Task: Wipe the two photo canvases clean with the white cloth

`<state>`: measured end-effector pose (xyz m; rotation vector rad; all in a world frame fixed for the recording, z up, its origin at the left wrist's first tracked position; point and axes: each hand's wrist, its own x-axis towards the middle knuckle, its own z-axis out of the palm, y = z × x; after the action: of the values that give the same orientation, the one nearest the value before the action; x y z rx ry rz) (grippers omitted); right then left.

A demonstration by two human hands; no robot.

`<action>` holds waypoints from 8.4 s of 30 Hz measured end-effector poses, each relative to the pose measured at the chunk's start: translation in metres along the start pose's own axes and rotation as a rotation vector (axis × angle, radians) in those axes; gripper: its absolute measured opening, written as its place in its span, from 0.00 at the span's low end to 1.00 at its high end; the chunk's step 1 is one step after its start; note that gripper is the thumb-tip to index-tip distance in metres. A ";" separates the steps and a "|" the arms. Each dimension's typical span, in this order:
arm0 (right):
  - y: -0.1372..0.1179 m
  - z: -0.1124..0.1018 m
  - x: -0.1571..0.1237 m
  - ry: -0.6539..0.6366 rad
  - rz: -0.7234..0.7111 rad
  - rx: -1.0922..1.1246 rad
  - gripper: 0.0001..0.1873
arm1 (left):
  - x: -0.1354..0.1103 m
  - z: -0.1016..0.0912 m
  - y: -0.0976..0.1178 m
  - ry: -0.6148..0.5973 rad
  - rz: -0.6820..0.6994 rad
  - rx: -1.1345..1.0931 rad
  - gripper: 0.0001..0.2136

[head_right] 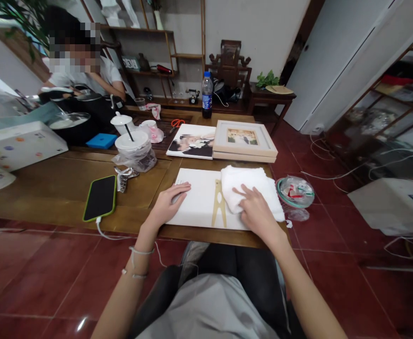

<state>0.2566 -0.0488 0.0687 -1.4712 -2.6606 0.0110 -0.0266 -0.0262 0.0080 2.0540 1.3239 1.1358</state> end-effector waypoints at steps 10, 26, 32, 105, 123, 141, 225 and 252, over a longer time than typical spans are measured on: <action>-0.032 -0.031 -0.073 -0.159 -0.018 0.117 0.17 | 0.000 0.001 -0.001 0.004 0.007 0.005 0.12; -0.002 0.028 0.059 0.140 0.082 0.203 0.20 | 0.000 0.001 -0.003 0.001 0.012 0.004 0.11; -0.042 0.011 0.009 0.037 -0.046 0.194 0.16 | 0.000 0.001 -0.001 0.006 0.006 0.005 0.11; -0.054 -0.019 -0.002 -0.171 -0.210 0.365 0.19 | -0.001 -0.002 0.004 -0.023 0.021 -0.012 0.14; -0.070 0.012 0.129 0.014 -0.189 0.111 0.20 | 0.001 -0.004 0.003 -0.030 0.030 0.049 0.11; 0.027 -0.002 -0.032 -0.022 0.169 -0.036 0.22 | 0.001 -0.001 0.002 -0.030 0.028 0.007 0.12; -0.021 0.019 0.078 0.041 0.066 0.182 0.19 | 0.000 -0.001 0.003 -0.035 0.009 0.001 0.12; -0.015 0.016 0.068 0.074 0.196 0.511 0.18 | 0.000 -0.001 0.001 -0.029 0.026 0.002 0.12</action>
<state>0.2071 0.0015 0.0598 -1.4987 -2.2097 0.5892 -0.0271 -0.0271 0.0097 2.0869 1.2880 1.1119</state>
